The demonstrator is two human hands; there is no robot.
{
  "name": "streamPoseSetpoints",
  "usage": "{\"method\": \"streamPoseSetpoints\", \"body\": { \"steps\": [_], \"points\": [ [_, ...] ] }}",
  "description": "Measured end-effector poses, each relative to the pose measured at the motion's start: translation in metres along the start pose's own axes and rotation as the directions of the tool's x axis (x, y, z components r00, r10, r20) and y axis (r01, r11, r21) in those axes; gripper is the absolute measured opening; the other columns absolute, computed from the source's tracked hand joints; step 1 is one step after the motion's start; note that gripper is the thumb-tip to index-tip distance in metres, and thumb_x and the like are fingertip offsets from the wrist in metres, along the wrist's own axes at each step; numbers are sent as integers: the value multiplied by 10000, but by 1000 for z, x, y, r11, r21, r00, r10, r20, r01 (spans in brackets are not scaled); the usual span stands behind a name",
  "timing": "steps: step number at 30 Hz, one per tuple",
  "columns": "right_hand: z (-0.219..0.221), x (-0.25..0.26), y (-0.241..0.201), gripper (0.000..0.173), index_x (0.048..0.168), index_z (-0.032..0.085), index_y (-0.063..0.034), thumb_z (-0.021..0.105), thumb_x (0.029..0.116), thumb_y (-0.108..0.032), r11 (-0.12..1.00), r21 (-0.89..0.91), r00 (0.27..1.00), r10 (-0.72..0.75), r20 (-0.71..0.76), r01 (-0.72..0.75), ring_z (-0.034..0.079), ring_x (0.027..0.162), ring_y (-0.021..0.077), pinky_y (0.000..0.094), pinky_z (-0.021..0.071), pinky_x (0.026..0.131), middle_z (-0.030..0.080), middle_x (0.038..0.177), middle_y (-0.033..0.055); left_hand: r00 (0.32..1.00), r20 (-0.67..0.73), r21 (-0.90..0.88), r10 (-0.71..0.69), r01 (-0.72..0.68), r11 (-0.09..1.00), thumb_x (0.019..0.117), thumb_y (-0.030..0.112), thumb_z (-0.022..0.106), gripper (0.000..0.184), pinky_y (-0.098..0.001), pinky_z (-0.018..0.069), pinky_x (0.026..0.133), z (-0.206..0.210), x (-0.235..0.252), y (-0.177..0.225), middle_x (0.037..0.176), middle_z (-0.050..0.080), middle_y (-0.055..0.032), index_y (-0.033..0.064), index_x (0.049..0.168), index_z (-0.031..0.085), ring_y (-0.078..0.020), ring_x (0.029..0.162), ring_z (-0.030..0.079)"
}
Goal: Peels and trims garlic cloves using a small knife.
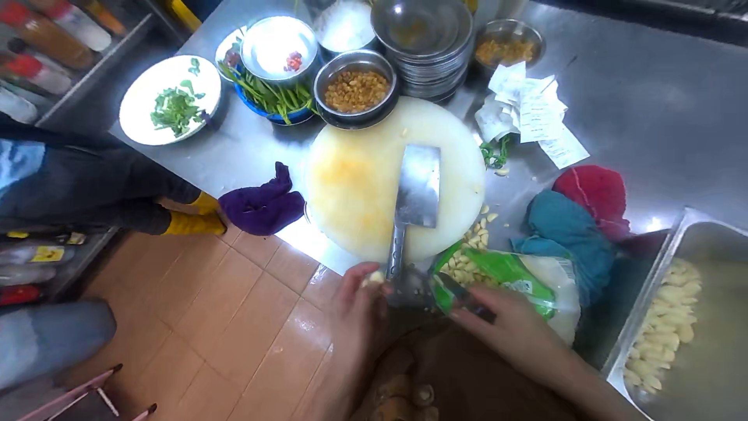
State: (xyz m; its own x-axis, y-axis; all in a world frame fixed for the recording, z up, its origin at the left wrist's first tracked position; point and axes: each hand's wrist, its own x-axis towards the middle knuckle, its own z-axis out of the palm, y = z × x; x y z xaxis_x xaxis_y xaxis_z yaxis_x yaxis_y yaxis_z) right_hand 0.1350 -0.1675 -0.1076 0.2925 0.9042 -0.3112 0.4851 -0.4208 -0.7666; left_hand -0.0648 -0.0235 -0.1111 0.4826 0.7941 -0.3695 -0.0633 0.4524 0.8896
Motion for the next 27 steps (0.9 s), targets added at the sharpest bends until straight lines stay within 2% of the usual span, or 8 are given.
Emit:
{"method": "streamPoseSetpoints", "body": {
  "steps": [3,6,11,14,17,20,24,27],
  "points": [
    [-11,-25,-1,295,1044,735,-184,668,952,-456,986,166,984,25,-176,5,631,696,-8,196,542,607,700,833,-91,956,294,52,-13,-3,999,1030,105,426,252,-196,471,524,16,2,6,887,723,-70,-10,1164,605,-40,590,575],
    [-14,-37,-11,363,1158,712,-187,779,889,-421,956,241,927,-70,-369,169,551,638,-30,146,478,553,634,780,-95,814,580,58,-47,16,998,1058,128,475,259,-173,479,551,31,9,9,893,723,-34,-2,1194,653,-13,618,574],
    [-6,-37,-20,330,1056,725,-108,806,893,-382,916,33,783,-322,-532,399,598,758,16,162,523,671,665,890,11,642,756,232,-133,-73,970,1046,175,556,215,-176,506,556,65,18,21,773,664,51,61,1134,715,-2,615,582],
    [0,-55,-14,352,1118,730,-130,774,913,-412,952,29,744,-220,-631,306,593,687,-22,144,518,624,689,823,-34,539,824,333,-173,-215,918,1064,171,517,248,-197,514,561,80,23,33,783,663,27,20,1132,702,-25,622,588],
    [16,-74,-7,301,1085,711,-165,759,906,-403,962,200,687,18,-726,187,592,635,-48,146,513,556,672,763,-96,447,849,433,-280,-289,854,1069,193,494,265,-222,508,555,107,21,28,791,644,3,23,1092,696,-49,607,574],
    [22,-95,0,197,1046,716,-181,705,935,-343,924,352,586,206,-784,147,621,611,-15,185,530,521,703,771,-99,371,783,522,-500,45,852,1095,202,437,307,-170,413,483,131,19,14,809,675,11,16,1139,678,-10,528,487],
    [13,-131,20,269,1014,713,-99,639,927,-342,944,285,256,320,-912,-164,605,620,-2,218,526,530,688,799,-57,303,557,504,-774,617,604,1126,294,313,420,-155,387,431,134,24,-1,821,650,-27,39,1245,626,-30,499,478],
    [5,-153,49,286,1147,678,-4,676,934,-195,832,261,164,382,-910,-488,634,642,261,510,518,578,678,806,129,273,514,463,-813,710,531,1107,272,284,435,-195,426,456,131,26,2,864,662,-76,47,1288,608,-94,561,548]
  ]
}}
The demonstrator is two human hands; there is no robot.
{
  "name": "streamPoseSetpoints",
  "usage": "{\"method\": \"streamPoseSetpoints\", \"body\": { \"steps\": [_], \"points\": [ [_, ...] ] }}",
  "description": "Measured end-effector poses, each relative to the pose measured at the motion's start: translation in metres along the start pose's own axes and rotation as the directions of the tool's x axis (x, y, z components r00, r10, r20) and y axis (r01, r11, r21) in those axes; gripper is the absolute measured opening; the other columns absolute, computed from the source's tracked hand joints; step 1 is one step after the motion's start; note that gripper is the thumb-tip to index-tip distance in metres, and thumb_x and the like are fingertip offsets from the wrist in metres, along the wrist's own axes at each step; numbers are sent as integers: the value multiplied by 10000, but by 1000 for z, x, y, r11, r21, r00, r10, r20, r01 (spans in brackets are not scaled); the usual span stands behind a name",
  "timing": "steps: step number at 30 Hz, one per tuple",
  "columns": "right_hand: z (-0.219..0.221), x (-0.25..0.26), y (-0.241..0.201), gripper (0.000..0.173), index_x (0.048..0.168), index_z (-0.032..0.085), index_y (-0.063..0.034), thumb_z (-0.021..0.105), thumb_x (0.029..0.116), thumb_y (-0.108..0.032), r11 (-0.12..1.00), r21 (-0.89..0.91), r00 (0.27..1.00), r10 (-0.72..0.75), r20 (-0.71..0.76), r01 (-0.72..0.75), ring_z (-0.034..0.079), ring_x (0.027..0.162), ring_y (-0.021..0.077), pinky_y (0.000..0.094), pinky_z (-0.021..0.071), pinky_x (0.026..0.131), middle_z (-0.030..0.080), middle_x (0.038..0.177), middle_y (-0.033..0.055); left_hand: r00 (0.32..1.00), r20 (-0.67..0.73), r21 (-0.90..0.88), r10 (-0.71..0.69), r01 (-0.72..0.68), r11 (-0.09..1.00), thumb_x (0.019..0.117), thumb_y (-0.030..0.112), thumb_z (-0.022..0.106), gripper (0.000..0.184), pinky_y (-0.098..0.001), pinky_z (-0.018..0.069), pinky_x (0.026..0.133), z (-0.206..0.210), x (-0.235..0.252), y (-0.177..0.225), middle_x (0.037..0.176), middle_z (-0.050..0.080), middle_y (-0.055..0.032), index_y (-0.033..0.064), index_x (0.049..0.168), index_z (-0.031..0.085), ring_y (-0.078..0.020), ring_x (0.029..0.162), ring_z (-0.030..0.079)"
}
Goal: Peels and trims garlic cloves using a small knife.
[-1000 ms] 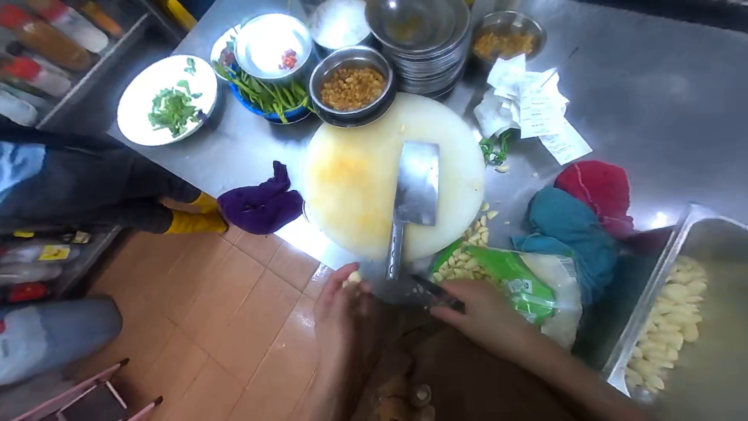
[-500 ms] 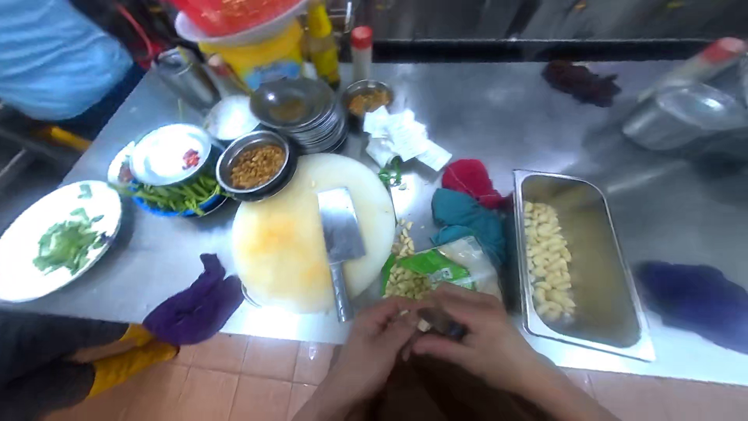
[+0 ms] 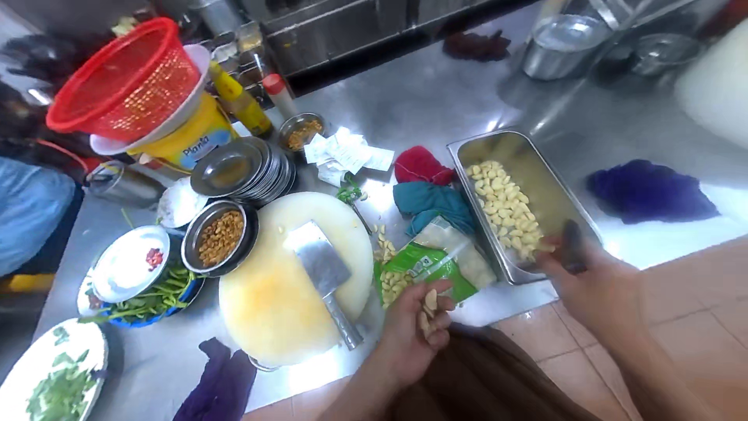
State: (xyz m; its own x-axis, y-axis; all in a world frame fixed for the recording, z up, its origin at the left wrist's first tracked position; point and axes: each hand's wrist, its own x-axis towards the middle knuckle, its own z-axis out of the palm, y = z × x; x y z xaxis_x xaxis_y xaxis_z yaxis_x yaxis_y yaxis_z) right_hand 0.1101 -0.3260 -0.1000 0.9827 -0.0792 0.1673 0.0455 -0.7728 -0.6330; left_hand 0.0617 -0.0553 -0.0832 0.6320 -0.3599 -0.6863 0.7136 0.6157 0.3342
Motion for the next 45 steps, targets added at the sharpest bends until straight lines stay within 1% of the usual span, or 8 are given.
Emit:
{"method": "streamPoseSetpoints", "body": {
  "steps": [2,4,11,17,23,29,40,45],
  "points": [
    [-3,4,9,455,1330,629,-35,769,899,-81,989,-106,991,114,68,-107,646,691,405,651,498,631,680,849,226,1000,18,20,1,-1,1000,1095,216,292,417,-206,439,476,2,-3,1,915,696,-109,41,1315,601,-106,595,583],
    [-8,-1,5,672,1471,550,-122,833,861,-116,976,-150,976,177,123,-159,655,690,389,642,514,637,690,854,211,998,58,80,22,-26,996,1073,133,310,393,-203,442,484,2,-4,1,952,712,-123,26,1332,586,-96,601,587],
    [-1,-35,-51,568,1303,629,-166,551,960,-612,963,247,944,25,330,-112,638,669,50,304,567,582,683,843,-62,939,309,356,150,-260,897,1098,238,398,342,-158,432,498,4,-4,1,1031,748,-102,31,1338,526,-21,597,581],
    [19,-35,-78,436,919,610,-95,593,1004,-523,845,493,914,-347,210,207,536,545,22,205,465,483,572,660,-24,813,479,209,331,-472,856,990,384,654,212,-138,418,523,2,-2,-2,787,603,90,210,1112,650,34,590,497],
    [33,-21,-86,505,920,557,-91,377,1085,-534,737,504,809,-576,119,450,532,534,86,236,445,472,508,631,17,649,508,262,566,-742,617,983,331,679,215,-141,512,655,5,-8,1,1004,702,68,203,1151,721,34,773,613],
    [29,-9,-84,495,926,563,-75,383,1092,-505,704,543,804,-588,85,458,551,531,114,257,465,473,526,632,35,530,517,472,672,-832,293,991,387,654,205,-144,538,728,19,-3,9,998,694,111,240,1114,728,41,861,632],
    [8,15,-15,496,907,563,-86,349,1105,-487,695,642,882,-467,59,325,491,523,20,175,410,480,478,615,-1,673,550,568,495,-736,369,1003,337,645,269,-132,496,589,84,49,5,894,658,57,85,1075,704,54,676,556],
    [11,15,20,501,905,593,-82,373,1102,-486,649,743,915,-381,130,165,508,546,9,181,429,502,509,627,-7,702,493,686,514,-677,265,989,227,662,238,-138,522,646,105,67,-8,839,658,25,-8,980,699,47,717,586]
  ]
}}
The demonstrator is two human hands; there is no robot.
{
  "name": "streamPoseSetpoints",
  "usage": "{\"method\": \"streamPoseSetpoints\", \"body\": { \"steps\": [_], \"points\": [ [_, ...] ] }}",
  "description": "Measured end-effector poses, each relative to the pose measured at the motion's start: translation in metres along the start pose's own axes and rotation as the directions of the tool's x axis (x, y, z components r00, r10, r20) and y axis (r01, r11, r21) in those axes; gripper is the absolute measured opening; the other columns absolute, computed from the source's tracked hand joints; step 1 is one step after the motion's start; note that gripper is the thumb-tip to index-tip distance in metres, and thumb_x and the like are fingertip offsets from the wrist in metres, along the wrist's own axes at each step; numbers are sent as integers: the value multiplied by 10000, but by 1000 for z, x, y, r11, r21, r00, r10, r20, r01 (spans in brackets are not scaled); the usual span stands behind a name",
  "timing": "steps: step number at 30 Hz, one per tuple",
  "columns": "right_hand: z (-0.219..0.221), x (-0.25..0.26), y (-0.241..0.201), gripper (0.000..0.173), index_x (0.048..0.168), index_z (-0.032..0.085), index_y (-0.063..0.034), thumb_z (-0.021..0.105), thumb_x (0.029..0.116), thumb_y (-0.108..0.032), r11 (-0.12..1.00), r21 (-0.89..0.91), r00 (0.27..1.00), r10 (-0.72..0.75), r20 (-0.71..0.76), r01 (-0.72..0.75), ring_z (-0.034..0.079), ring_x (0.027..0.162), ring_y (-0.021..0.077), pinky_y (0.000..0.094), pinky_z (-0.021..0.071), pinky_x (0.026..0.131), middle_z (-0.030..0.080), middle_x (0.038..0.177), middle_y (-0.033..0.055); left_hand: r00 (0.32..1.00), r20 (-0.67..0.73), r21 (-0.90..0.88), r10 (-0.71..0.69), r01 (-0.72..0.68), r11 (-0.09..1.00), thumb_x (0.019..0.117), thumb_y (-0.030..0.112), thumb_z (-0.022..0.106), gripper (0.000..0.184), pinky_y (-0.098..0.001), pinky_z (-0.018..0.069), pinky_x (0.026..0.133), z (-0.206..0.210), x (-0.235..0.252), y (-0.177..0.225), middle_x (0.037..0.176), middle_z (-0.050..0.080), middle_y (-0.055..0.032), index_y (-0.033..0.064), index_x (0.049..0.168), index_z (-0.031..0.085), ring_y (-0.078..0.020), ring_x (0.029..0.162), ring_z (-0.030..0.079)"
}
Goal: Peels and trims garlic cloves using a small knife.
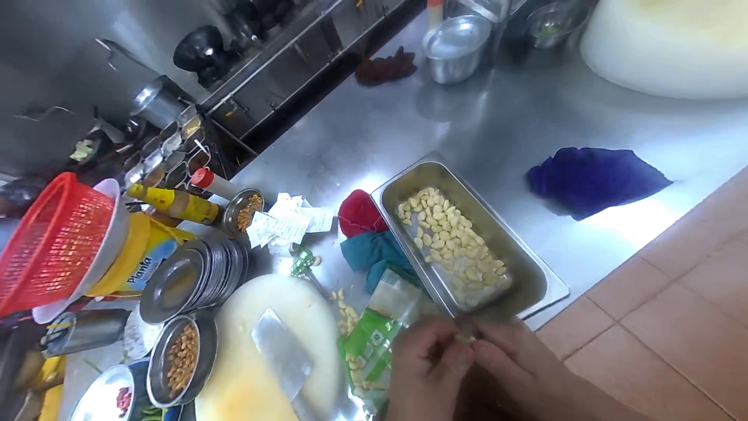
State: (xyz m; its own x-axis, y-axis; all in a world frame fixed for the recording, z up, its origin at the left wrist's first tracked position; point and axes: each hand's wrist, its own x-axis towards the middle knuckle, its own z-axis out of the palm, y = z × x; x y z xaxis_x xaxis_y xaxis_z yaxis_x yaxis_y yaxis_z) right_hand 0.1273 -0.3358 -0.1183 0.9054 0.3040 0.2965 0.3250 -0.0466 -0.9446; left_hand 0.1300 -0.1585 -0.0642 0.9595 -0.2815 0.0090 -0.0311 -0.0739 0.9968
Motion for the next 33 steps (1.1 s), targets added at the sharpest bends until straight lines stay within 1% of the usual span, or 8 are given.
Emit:
{"method": "streamPoseSetpoints", "body": {
  "steps": [4,8,15,19,21,26,30,33],
  "points": [
    [-1,-5,1,498,920,591,-71,367,1106,-475,996,92,1000,12,17,-14,513,530,10,178,438,493,510,618,7,998,55,8,-36,36,999,1001,304,650,328,-148,527,672,1,2,2,827,669,16,-17,956,698,42,735,599],
    [1,-2,5,504,949,584,-77,324,1112,-477,1000,24,1000,4,13,-4,508,529,16,182,440,494,492,616,9,988,43,-56,-150,152,987,1014,314,633,312,-140,469,567,2,3,7,748,625,62,13,965,700,54,621,532],
    [-37,13,3,557,896,584,-74,292,1109,-497,848,-514,963,-18,-270,-128,522,487,69,265,437,427,512,588,21,927,-349,162,-136,202,966,978,248,683,210,-198,535,598,26,16,4,760,670,17,45,974,733,-28,649,616],
    [-76,22,2,561,863,584,-32,320,1109,-463,842,-517,946,-28,-323,-152,507,511,49,242,445,458,531,638,11,898,-205,172,-389,424,889,1012,347,649,493,-334,561,725,25,45,22,877,710,-67,74,1420,603,-136,740,652],
    [-86,28,-1,537,878,589,-38,338,1108,-452,836,-536,959,-46,-280,-117,494,511,40,236,436,462,526,651,-1,889,-195,128,-414,441,888,1014,355,649,547,-368,559,714,19,47,21,874,692,-85,81,1475,541,-168,731,639],
    [-72,39,-13,497,912,652,-51,394,1096,-433,827,-559,986,-46,-158,-51,500,529,5,216,439,477,544,654,-31,850,-305,-418,-429,285,863,1051,222,531,248,-192,409,494,-21,-30,11,710,543,50,87,1168,704,-27,543,461],
    [-16,31,-12,471,884,688,-79,439,1076,-430,847,-528,997,31,-68,-63,489,523,3,219,431,473,542,631,-48,550,-447,-815,-705,74,575,1054,129,433,218,-236,542,615,-66,-121,-2,855,647,-31,50,1135,619,-98,701,627],
    [40,28,-10,420,925,722,-82,476,1069,-391,901,-433,996,53,73,-16,523,575,-7,191,466,522,596,687,-45,489,-481,-852,-728,-64,520,891,2,459,209,-304,583,733,-79,-195,-20,936,691,-68,93,984,622,-154,826,682]
  ]
}}
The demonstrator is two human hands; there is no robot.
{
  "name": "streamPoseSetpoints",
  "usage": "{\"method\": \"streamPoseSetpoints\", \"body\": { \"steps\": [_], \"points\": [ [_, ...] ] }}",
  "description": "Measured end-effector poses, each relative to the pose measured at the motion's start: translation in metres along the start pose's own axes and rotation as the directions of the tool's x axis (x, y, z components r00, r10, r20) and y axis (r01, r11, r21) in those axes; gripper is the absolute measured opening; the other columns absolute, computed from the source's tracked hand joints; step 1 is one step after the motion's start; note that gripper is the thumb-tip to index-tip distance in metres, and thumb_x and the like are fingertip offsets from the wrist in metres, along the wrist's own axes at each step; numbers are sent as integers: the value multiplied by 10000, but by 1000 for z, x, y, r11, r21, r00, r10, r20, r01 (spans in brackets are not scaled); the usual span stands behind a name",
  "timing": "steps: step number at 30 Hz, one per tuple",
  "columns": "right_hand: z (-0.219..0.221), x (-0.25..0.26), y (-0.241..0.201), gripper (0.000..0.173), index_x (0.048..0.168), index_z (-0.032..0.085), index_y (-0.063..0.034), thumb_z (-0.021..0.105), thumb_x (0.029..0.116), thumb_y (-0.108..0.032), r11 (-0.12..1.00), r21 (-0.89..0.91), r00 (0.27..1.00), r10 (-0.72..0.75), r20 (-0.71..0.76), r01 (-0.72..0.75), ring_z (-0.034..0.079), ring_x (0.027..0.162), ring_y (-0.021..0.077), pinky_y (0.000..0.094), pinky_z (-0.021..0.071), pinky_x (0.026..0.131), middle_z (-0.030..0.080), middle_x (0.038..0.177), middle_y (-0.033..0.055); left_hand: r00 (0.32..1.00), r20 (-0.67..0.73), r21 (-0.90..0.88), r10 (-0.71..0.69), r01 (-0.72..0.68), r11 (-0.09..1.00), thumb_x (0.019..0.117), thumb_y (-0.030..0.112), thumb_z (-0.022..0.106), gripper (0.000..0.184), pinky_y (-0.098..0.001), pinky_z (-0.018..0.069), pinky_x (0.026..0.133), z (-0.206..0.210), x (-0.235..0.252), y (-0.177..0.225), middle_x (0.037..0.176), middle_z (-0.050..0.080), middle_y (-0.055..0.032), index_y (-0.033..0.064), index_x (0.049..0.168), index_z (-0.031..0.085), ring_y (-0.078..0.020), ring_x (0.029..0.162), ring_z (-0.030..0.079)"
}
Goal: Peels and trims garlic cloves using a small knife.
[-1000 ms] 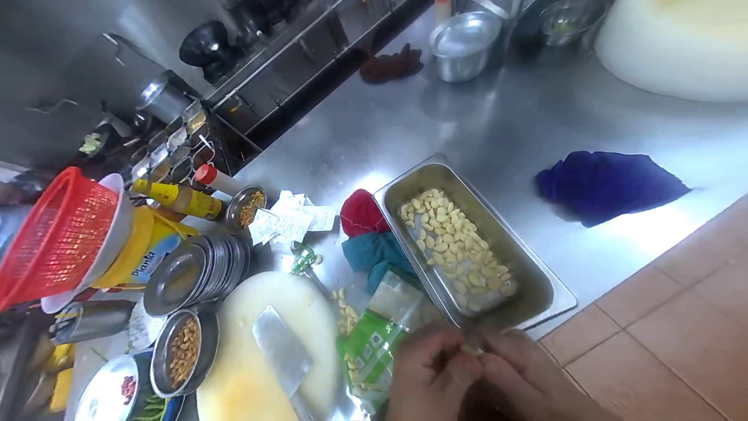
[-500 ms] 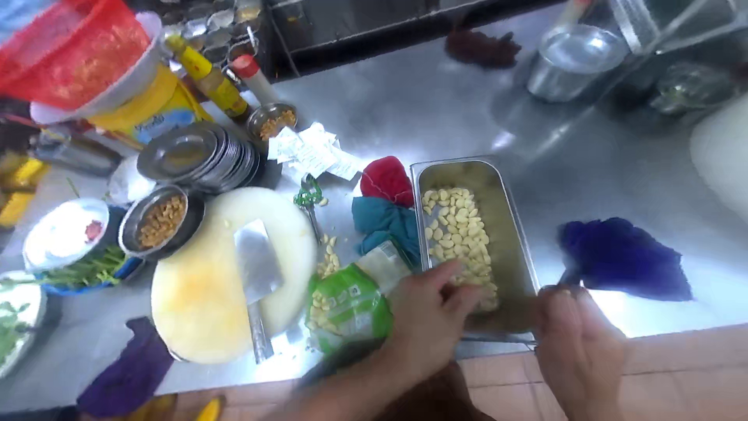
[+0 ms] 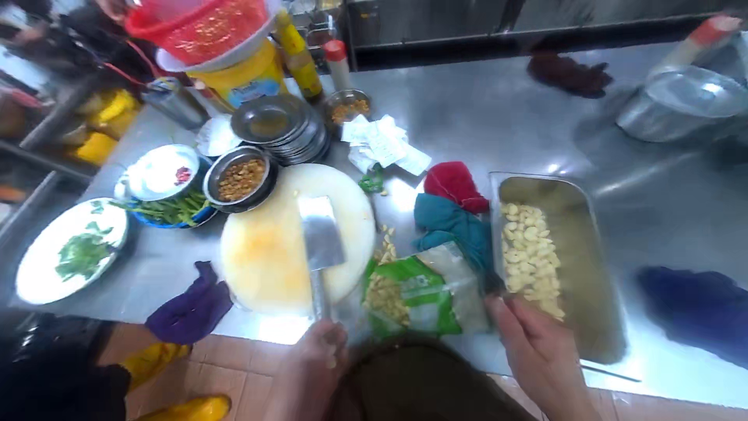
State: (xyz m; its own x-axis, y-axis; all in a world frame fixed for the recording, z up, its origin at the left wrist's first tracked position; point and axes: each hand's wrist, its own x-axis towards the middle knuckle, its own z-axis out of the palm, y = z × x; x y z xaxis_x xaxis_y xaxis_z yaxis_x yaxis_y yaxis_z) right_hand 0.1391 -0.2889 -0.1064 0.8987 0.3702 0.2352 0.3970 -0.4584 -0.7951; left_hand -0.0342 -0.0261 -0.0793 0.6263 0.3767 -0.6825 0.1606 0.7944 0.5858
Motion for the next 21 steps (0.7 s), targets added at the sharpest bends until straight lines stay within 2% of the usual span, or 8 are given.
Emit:
{"method": "streamPoseSetpoints", "body": {
  "steps": [1,3,7,11,14,16,18,21],
  "points": [
    [16,3,-6,409,920,727,-93,484,1062,-390,1000,10,999,-9,38,8,518,576,-12,187,460,523,595,684,-54,999,38,-15,19,-18,1000,818,-29,498,230,-307,577,761,-20,-5,-3,957,705,-66,108,913,655,-154,859,684],
    [45,13,-15,392,873,705,-122,502,1042,-412,1000,-31,994,6,112,-2,504,549,8,216,443,493,562,654,-67,990,111,37,88,-93,995,814,-46,485,257,-297,569,769,-41,-14,-10,985,712,-62,111,883,675,-146,882,680],
    [91,46,-30,359,855,708,-114,551,1014,-395,983,-174,968,-9,251,54,548,537,112,336,484,490,558,629,-21,950,259,221,176,-236,946,973,8,448,193,-265,596,714,-38,-11,4,1027,704,-61,40,1072,610,-120,808,691],
    [113,62,-48,246,860,698,-73,705,979,-288,962,-273,922,86,377,22,613,582,204,450,518,553,625,663,50,825,516,227,231,-392,892,1068,173,483,203,-211,565,540,-30,7,21,938,707,-14,29,1181,570,-55,617,642],
    [108,58,-60,192,1033,715,-38,743,933,-199,950,-310,908,158,388,-33,650,645,253,515,549,616,670,750,94,758,538,165,370,-524,835,1028,191,589,225,-152,453,477,-25,23,23,814,676,29,33,1168,668,19,539,523],
    [98,46,-70,256,1110,720,-90,684,923,-260,962,-266,915,154,373,-53,622,612,142,384,548,570,668,757,20,724,535,191,436,-606,772,991,210,639,216,-150,462,523,-24,33,24,837,669,66,65,1126,726,41,589,525],
    [90,34,-82,302,1087,719,-150,627,954,-405,985,-154,919,133,371,-80,592,594,18,229,521,526,662,758,-77,713,561,211,420,-614,761,990,252,664,242,-164,487,554,-25,42,27,907,683,46,66,1125,736,26,631,548],
    [91,23,-98,390,1019,698,-138,572,1008,-507,996,-21,915,90,394,-89,589,619,-7,194,509,538,657,771,-85,733,592,244,335,-559,792,1005,180,627,243,-180,469,522,-22,52,31,879,692,20,44,1184,717,3,594,537]
  ]
}}
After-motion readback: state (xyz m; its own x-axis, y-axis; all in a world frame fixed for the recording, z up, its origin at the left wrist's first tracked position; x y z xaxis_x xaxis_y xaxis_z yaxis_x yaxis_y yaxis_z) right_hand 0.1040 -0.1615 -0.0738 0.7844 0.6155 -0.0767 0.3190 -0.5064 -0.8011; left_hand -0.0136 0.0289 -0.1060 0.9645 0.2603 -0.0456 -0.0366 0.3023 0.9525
